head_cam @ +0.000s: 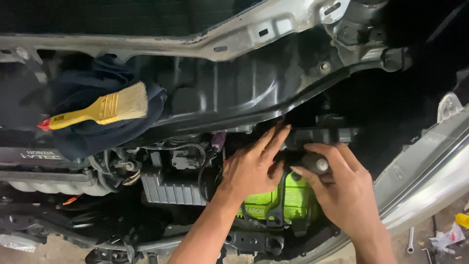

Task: The person cleans the front frame and engine bay of a car using a brush and a cloth. They then use a screwdriver to loosen and remove bolts from a plastic cover near the battery and engine, detaching the cover and setting it aside.

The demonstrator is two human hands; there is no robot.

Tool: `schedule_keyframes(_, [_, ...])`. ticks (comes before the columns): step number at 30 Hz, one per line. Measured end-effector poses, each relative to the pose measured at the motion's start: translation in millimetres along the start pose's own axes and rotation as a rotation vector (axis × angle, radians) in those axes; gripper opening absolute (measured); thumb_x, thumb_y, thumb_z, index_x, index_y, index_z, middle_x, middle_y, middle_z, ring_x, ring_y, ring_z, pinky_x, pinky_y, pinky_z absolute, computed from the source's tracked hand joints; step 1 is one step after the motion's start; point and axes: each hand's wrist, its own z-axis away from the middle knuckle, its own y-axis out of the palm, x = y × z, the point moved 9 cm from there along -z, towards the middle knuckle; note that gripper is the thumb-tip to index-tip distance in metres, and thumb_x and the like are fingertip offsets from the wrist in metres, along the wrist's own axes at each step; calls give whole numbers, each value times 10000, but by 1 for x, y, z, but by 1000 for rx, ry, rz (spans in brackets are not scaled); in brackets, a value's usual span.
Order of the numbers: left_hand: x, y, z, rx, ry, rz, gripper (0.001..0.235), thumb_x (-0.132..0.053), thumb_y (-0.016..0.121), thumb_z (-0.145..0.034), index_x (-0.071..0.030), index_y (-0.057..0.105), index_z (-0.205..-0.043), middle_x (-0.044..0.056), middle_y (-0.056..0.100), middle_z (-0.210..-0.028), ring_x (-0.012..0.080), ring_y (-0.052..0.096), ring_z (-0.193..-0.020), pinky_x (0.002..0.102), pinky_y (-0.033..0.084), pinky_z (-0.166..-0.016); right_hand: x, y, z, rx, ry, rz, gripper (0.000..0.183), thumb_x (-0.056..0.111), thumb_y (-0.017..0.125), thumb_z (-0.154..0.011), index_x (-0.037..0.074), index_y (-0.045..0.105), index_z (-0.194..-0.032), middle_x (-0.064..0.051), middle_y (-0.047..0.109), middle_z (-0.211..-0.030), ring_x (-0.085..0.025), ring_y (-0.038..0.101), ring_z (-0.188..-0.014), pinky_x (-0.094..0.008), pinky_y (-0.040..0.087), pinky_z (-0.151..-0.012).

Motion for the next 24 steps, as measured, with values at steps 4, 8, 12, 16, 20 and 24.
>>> schedule_keyframes(4, [0, 0, 0, 4, -18, -12, 717, -253, 629, -861, -249, 428, -1550, 4, 559, -1563, 361, 747, -696, 490, 612, -525, -2, -1, 6, -43, -80, 94, 525, 392, 844, -784, 192, 722, -1253, -26, 598, -950, -155, 596, -677, -296, 527, -712])
schedule_keyframes(8, [0, -2, 0, 31, -46, -22, 756, -275, 641, -824, -271, 417, -1546, 14, 581, -1544, 370, 736, -635, 496, 607, -509, -2, -3, 4, -14, -91, 35, 408, 344, 878, -741, 121, 732, -1050, -52, 655, -1116, -185, 685, -952, -316, 547, -852])
schedule_keyframes(12, [-2, -4, -1, -18, -8, -54, 703, -283, 619, -862, -246, 445, -1542, 13, 588, -1534, 337, 746, -674, 459, 607, -518, -13, 3, 2, 231, 110, 68, 405, 191, 774, -798, 248, 699, -1192, 70, 816, -935, -177, 643, -549, -296, 502, -617])
schedule_keyframes(16, [-2, -4, 0, -44, -5, -57, 682, -289, 623, -870, -252, 467, -1532, 2, 602, -1514, 320, 759, -727, 448, 621, -556, -14, 3, 4, 105, 74, 85, 391, 309, 813, -811, 213, 717, -1178, 20, 780, -816, -137, 667, -503, -281, 533, -551])
schedule_keyframes(20, [-5, -10, -1, -63, 37, -12, 716, -254, 642, -854, -210, 459, -1545, -5, 554, -1562, 231, 779, -964, 395, 627, -669, -15, -4, 3, -161, 61, 224, 431, 475, 839, -794, 152, 672, -1026, 66, 785, -850, -112, 750, -700, -292, 533, -619])
schedule_keyframes(24, [-1, -2, -3, 8, -20, 18, 757, -259, 634, -801, -245, 450, -1536, 5, 563, -1548, 329, 768, -805, 473, 614, -634, -16, 3, 1, 82, 220, 34, 357, 410, 750, -840, 221, 644, -1124, 118, 823, -1073, -196, 793, -986, -349, 537, -840])
